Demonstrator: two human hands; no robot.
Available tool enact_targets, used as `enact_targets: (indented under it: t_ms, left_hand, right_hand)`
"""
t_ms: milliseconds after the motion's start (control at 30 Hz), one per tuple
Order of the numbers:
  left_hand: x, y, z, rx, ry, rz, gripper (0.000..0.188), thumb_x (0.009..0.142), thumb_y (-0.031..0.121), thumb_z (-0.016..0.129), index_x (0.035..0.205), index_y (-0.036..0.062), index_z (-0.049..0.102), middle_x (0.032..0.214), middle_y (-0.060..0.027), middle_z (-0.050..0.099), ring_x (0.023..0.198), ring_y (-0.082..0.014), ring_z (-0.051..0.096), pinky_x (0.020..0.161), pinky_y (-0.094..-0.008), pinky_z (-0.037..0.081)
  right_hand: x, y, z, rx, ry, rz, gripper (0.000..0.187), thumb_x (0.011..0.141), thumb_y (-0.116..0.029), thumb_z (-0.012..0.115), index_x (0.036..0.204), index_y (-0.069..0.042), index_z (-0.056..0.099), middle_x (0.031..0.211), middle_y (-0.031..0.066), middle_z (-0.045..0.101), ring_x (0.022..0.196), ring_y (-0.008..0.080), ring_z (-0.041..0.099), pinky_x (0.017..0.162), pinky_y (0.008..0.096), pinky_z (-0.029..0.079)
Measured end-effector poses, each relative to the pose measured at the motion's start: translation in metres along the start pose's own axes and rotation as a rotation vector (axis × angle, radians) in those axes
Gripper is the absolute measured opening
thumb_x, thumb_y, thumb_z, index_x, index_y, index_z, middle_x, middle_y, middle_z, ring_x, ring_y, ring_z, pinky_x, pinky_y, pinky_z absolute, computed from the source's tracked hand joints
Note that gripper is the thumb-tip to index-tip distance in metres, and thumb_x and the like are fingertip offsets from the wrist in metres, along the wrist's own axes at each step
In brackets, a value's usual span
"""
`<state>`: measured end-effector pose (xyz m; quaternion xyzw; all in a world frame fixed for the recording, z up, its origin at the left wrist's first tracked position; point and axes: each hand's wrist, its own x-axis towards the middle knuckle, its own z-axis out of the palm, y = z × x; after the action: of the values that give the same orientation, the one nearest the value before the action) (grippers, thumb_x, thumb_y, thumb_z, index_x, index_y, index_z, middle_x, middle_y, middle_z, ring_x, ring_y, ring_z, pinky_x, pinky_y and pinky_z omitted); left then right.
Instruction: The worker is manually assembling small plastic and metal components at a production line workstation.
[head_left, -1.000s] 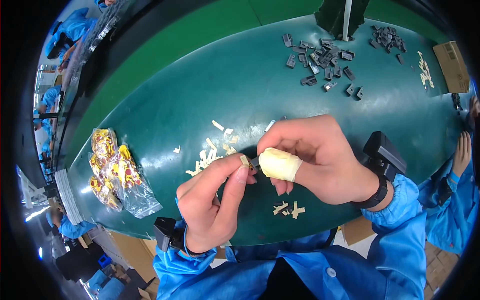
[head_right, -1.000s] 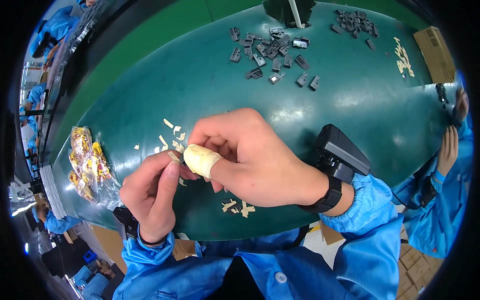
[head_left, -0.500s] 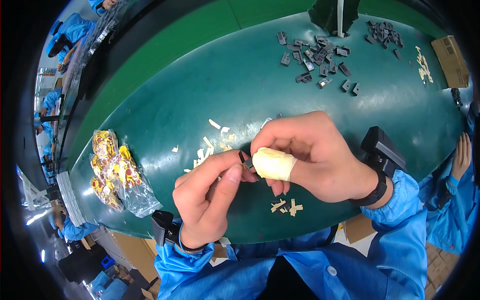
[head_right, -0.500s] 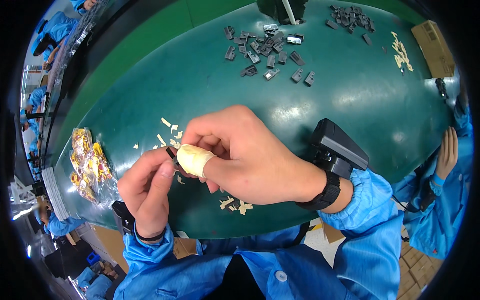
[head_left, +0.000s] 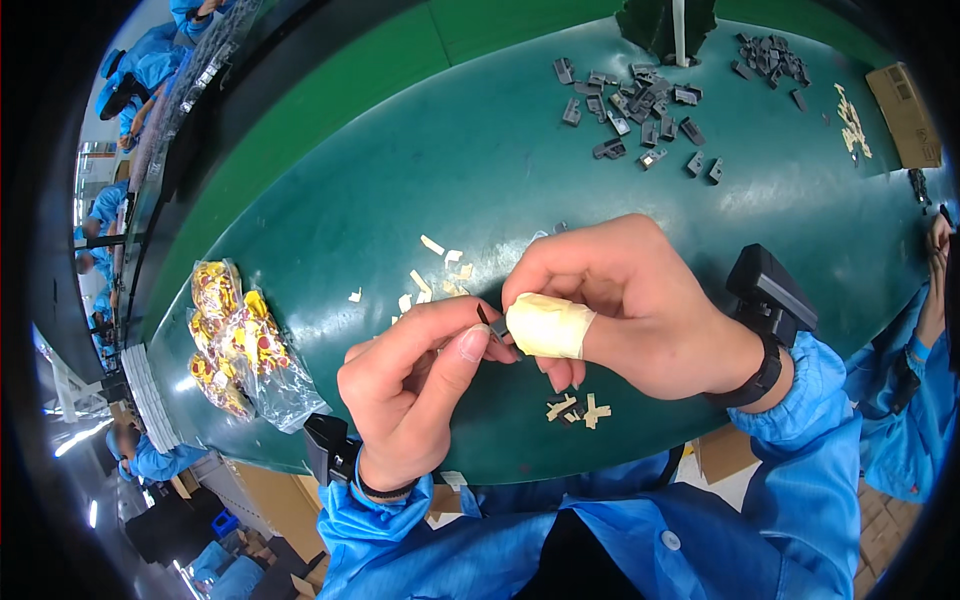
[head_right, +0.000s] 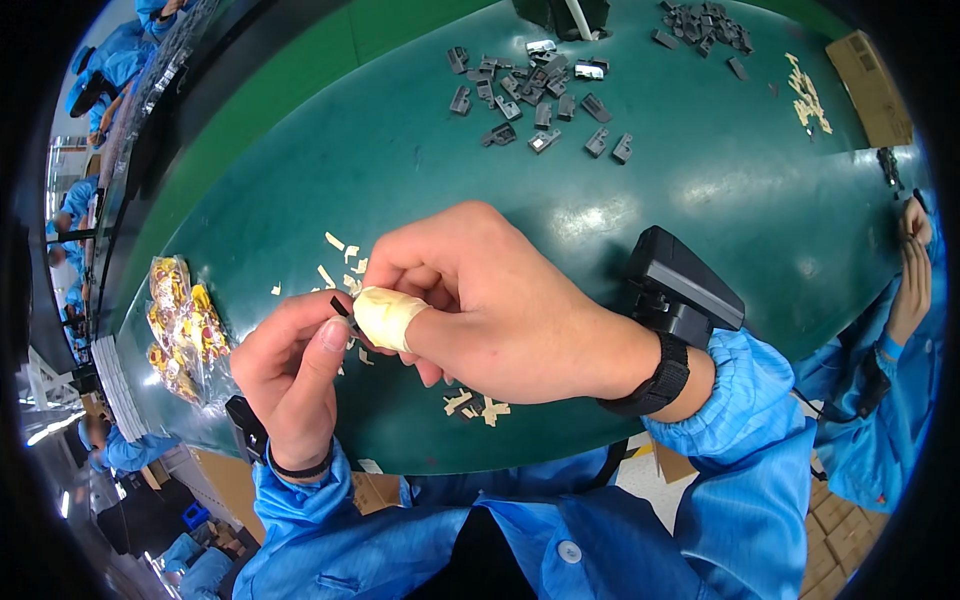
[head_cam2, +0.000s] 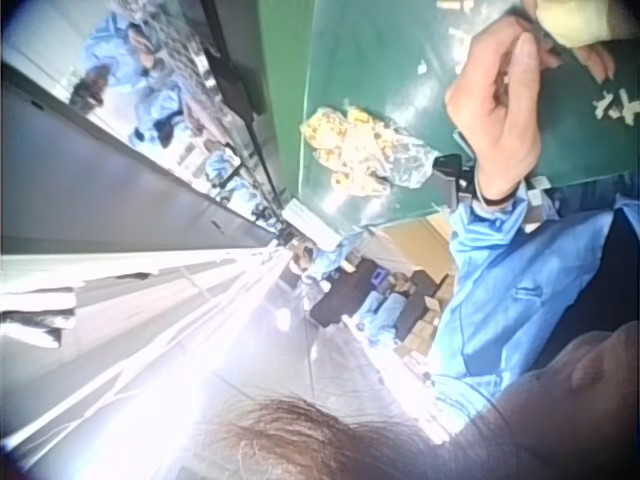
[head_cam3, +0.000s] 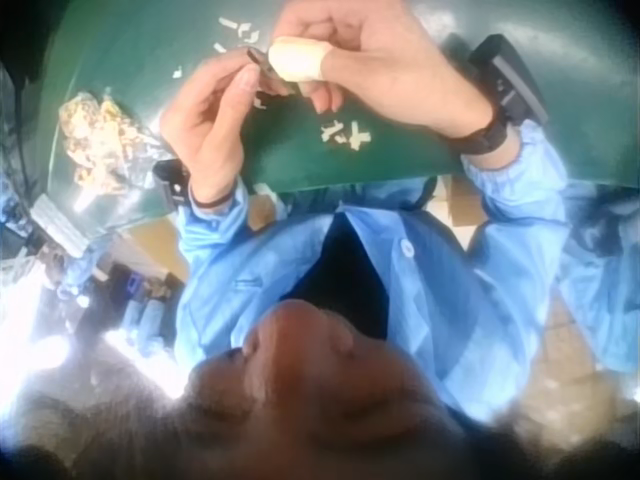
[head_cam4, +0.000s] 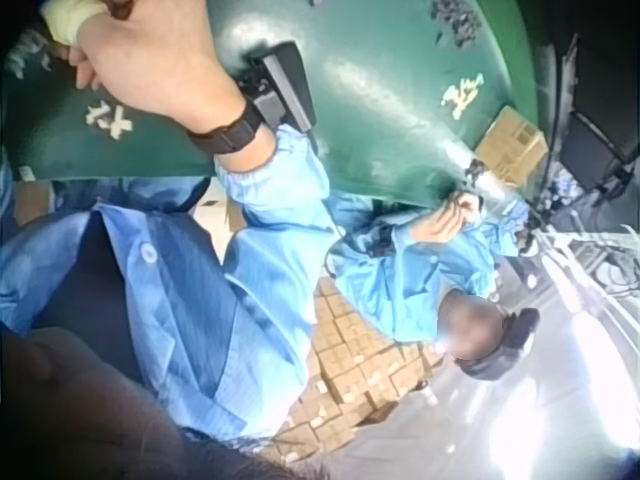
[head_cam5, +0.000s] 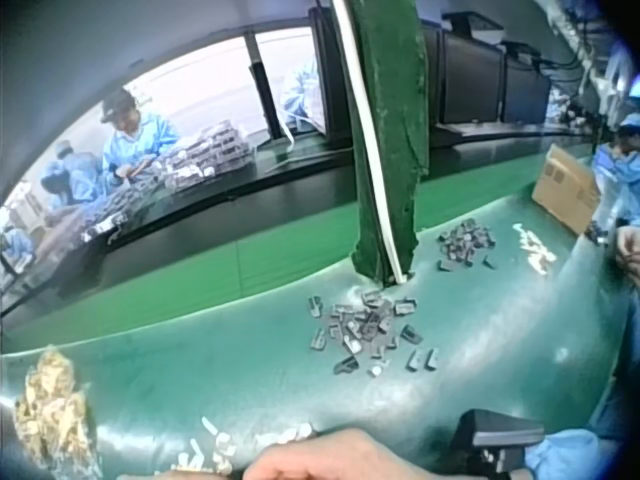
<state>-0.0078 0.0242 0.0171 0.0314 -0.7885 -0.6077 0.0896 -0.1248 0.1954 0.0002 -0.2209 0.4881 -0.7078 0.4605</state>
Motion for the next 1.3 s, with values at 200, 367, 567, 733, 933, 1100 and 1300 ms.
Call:
enact_targets:
  t_ms: [200,367,567,733,933,1100,1300]
  left_hand:
    - [0.000,0.001,-0.002,-0.109,-0.005,-0.037,0.014,0.094,-0.004,0.058,0.105,-0.0112,0.064,0.090,-0.0161,0.070,0.081,-0.0209,0.071,0.072,-0.0276,0.056]
    - [0.000,0.002,-0.003,-0.146,-0.018,-0.070,0.014,0.094,-0.004,0.058,0.104,-0.0123,0.064,0.089,-0.0188,0.069,0.081,-0.0218,0.071,0.072,-0.0279,0.056]
    - [-0.001,0.003,-0.005,-0.268,-0.024,-0.146,0.015,0.095,-0.003,0.057,0.105,-0.0124,0.063,0.090,-0.0195,0.070,0.081,-0.0243,0.071,0.073,-0.0303,0.056]
    - [0.000,0.007,-0.003,-0.335,-0.029,-0.212,0.016,0.094,0.002,0.060,0.103,-0.0112,0.063,0.091,-0.0177,0.069,0.078,-0.0224,0.069,0.073,-0.0310,0.054]
    - [0.002,0.011,-0.003,-0.419,-0.019,-0.264,0.019,0.093,0.007,0.063,0.102,-0.0093,0.064,0.089,-0.0142,0.069,0.077,-0.0177,0.065,0.073,-0.0291,0.051]
    - [0.003,0.014,-0.004,-0.458,-0.030,-0.286,0.019,0.093,0.007,0.063,0.103,-0.0096,0.065,0.088,-0.0141,0.070,0.079,-0.0175,0.066,0.074,-0.0297,0.052]
    - [-0.001,0.007,-0.006,-0.527,-0.043,-0.301,0.018,0.093,0.005,0.061,0.101,-0.0105,0.065,0.087,-0.0187,0.070,0.074,-0.0237,0.069,0.068,-0.0337,0.055]
  right_hand:
    - [0.000,-0.003,0.001,0.028,-0.007,0.011,0.016,0.091,-0.010,0.057,0.089,0.005,0.063,0.071,0.0058,0.064,0.056,0.0084,0.059,0.049,0.0224,0.047]
    - [0.000,-0.005,0.000,0.026,-0.019,0.014,0.017,0.092,-0.010,0.057,0.090,0.005,0.064,0.072,0.0068,0.065,0.056,0.0089,0.060,0.049,0.0223,0.048]
    - [0.000,-0.009,-0.001,0.073,-0.054,0.033,0.016,0.092,-0.009,0.058,0.089,0.006,0.064,0.074,0.0078,0.066,0.057,0.0100,0.061,0.049,0.0228,0.048]
    - [-0.001,-0.009,-0.003,0.131,-0.078,0.062,0.016,0.092,-0.008,0.057,0.089,0.006,0.064,0.074,0.0087,0.066,0.056,0.0120,0.062,0.049,0.0238,0.049]
    - [0.001,-0.008,-0.004,0.174,-0.098,0.067,0.017,0.093,-0.009,0.057,0.088,0.006,0.063,0.075,0.0104,0.067,0.056,0.0133,0.063,0.049,0.0249,0.050]
    - [-0.001,-0.006,-0.004,0.184,-0.110,0.056,0.018,0.095,-0.010,0.057,0.089,0.007,0.064,0.076,0.0111,0.067,0.056,0.0137,0.064,0.049,0.0250,0.050]
    - [-0.002,-0.006,-0.003,0.190,-0.109,0.058,0.018,0.095,-0.009,0.058,0.091,0.007,0.064,0.076,0.0114,0.067,0.056,0.0137,0.063,0.049,0.0248,0.050]
